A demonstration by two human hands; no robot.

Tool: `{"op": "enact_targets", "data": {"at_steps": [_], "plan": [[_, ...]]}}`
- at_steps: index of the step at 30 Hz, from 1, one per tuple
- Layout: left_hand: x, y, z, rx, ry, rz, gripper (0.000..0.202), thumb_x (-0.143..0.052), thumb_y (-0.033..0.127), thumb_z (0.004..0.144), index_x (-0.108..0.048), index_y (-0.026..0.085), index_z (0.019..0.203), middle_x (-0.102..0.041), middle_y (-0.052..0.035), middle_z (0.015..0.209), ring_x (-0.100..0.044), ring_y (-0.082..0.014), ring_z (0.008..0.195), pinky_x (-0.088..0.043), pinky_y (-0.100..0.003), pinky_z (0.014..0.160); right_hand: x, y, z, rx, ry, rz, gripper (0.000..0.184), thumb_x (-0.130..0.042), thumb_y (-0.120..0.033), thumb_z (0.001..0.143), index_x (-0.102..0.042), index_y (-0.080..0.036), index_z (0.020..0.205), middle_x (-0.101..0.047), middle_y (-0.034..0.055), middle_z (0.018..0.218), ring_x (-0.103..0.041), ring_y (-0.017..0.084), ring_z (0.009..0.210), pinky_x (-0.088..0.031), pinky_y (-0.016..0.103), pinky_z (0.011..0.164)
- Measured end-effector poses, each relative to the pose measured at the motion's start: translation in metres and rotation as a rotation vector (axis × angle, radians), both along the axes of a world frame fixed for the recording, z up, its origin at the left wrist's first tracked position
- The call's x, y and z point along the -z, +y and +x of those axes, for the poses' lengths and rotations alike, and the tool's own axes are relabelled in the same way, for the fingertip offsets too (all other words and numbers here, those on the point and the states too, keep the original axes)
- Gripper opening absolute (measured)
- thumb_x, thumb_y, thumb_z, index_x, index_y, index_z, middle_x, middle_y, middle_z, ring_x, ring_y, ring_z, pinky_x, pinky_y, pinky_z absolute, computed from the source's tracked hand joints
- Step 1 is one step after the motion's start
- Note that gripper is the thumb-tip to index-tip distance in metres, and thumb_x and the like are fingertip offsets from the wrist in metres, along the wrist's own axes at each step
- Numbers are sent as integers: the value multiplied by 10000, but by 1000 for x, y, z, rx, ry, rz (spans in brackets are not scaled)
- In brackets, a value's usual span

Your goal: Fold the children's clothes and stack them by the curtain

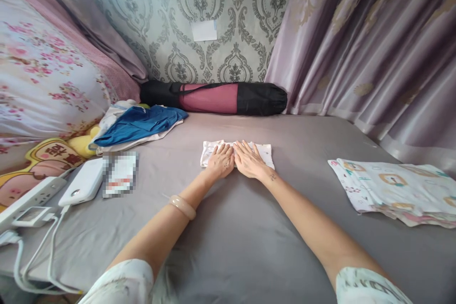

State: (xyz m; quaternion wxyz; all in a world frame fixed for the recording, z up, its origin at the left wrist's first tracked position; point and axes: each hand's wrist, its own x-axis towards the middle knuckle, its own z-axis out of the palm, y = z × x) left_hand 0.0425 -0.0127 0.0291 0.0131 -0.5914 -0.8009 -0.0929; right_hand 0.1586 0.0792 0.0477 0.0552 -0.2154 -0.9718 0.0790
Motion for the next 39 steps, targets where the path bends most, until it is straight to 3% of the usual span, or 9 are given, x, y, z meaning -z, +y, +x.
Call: {"op": "enact_targets", "data": {"at_steps": [3, 9, 14, 18, 21, 28, 32, 35, 39], "plan": [[3, -1, -11, 0, -15, -40, 523, -195, 296, 988, -359, 130, 1457, -352, -103, 1532, -233, -252, 1446, -164, -438, 1179, 9, 5, -4, -13, -11, 20, 573, -226, -288, 959, -287, -145, 1510, -244, 58, 1578, -153, 245, 1459, -46, 492, 1178], [12, -3, -16, 12, 2, -31, 548, -202, 420, 998, -314, 195, 1485, -291, -107, 1560, -231, -279, 1444, -199, -509, 1147, 22, 10, -3, 3, -2, -9, 563, -227, -316, 970, -283, -187, 1514, -235, 40, 1581, -183, 240, 1452, -107, 497, 1170], [5, 0, -17, 20, -44, -98, 557, -235, 428, 994, -302, 185, 1490, -271, -135, 1562, -206, -298, 1451, -205, -533, 1136, 17, 11, -3, -1, -27, -51, 560, -214, -332, 976, -278, -196, 1516, -230, 43, 1583, -180, 236, 1453, -108, 501, 1168], [-4, 1, -18, 0, -39, -78, 555, -240, 464, 990, -348, 197, 1465, -277, -133, 1561, -204, -288, 1453, -182, -535, 1142, 9, 11, 2, 58, -7, -38, 577, -266, -367, 970, -257, -200, 1522, -202, 80, 1590, -138, 291, 1459, -92, 568, 1147], [-2, -2, -16, -10, 2, -27, 606, -210, 522, 983, -352, 185, 1466, -276, -148, 1559, -202, -292, 1453, -157, -540, 1144, 11, 8, 7, 125, 26, 7, 574, -274, -405, 972, -293, -207, 1510, -236, 94, 1579, -145, 335, 1450, -91, 615, 1125], [4, -3, -16, 5, 0, -65, 657, -162, 567, 971, -332, 185, 1477, -261, -157, 1563, -167, -301, 1461, -180, -551, 1128, 19, 6, 5, 152, 6, 16, 559, -237, -417, 982, -315, -227, 1502, -267, 77, 1570, -159, 335, 1444, -110, 627, 1115], [0, -6, -22, 26, 44, -63, 643, -200, 555, 971, -356, 165, 1458, -295, -164, 1547, -220, -303, 1443, -173, -545, 1138, 14, 17, 10, 130, -64, -59, 597, -167, -456, 990, -257, -202, 1522, -213, 90, 1586, -137, 305, 1456, -102, 597, 1132], [2, -12, -29, -41, 107, -13, 639, -206, 548, 971, -380, 150, 1439, -336, -165, 1525, -262, -303, 1424, -140, -529, 1153, 16, 25, 17, 180, -54, 31, 641, -147, -457, 993, -247, -103, 1517, -195, 140, 1583, -130, 271, 1461, -53, 524, 1164], [7, -16, -35, -68, 82, -42, 687, -181, 580, 961, -342, 137, 1461, -352, -178, 1509, -288, -315, 1408, -230, -497, 1128, 25, 29, 22, 236, -77, 50, 686, -117, -482, 988, -252, -57, 1509, -223, 140, 1575, -167, 263, 1454, -93, 451, 1178]]}}
